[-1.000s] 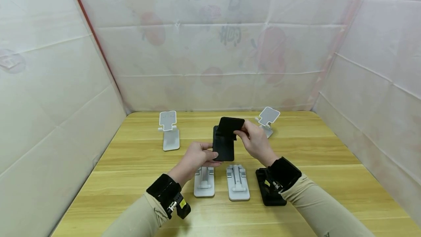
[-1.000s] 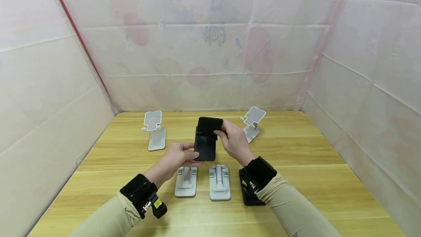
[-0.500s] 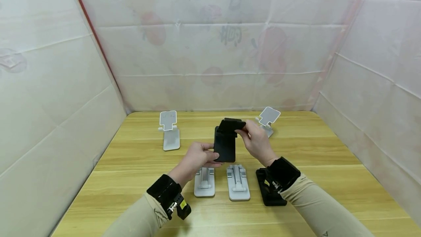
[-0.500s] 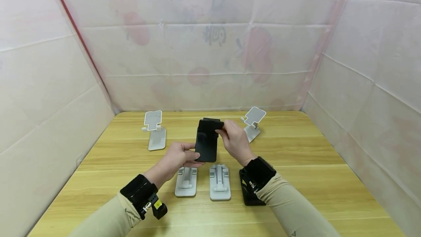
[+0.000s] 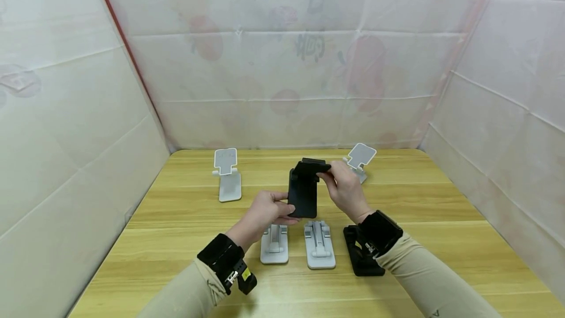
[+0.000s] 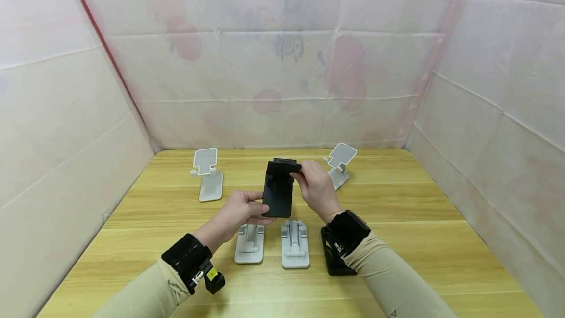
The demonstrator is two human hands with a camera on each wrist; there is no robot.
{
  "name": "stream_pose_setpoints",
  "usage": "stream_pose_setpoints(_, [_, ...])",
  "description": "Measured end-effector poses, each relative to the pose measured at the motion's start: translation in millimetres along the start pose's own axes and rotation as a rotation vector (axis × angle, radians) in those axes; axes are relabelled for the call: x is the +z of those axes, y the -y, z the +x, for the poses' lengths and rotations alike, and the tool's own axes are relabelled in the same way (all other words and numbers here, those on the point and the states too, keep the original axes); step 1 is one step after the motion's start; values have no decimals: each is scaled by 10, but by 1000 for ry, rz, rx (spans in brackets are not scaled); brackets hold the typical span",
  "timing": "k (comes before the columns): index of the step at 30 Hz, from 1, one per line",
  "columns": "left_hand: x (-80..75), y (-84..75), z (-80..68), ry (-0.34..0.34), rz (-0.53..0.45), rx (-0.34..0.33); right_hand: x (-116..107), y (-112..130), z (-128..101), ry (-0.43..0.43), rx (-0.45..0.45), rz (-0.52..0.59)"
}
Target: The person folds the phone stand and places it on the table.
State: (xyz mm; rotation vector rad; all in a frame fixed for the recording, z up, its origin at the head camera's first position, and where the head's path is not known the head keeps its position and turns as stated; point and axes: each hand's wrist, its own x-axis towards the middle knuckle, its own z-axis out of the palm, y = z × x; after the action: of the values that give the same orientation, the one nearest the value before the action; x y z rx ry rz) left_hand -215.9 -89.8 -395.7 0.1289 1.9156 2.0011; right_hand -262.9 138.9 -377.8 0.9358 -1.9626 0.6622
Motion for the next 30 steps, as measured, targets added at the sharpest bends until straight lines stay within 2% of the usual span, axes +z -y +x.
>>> stream_pose_setpoints(11, [-1, -18, 5, -7, -37, -15, -8, 0, 12, 50, 55, 0])
stream_pose_setpoints(17, [-31, 4, 23, -30, -55, -17, -33, 30, 59, 77, 44, -22])
stream_pose_setpoints(30, [-78, 20, 24, -51, -72, -5, -117, 85, 184, 33, 17, 17])
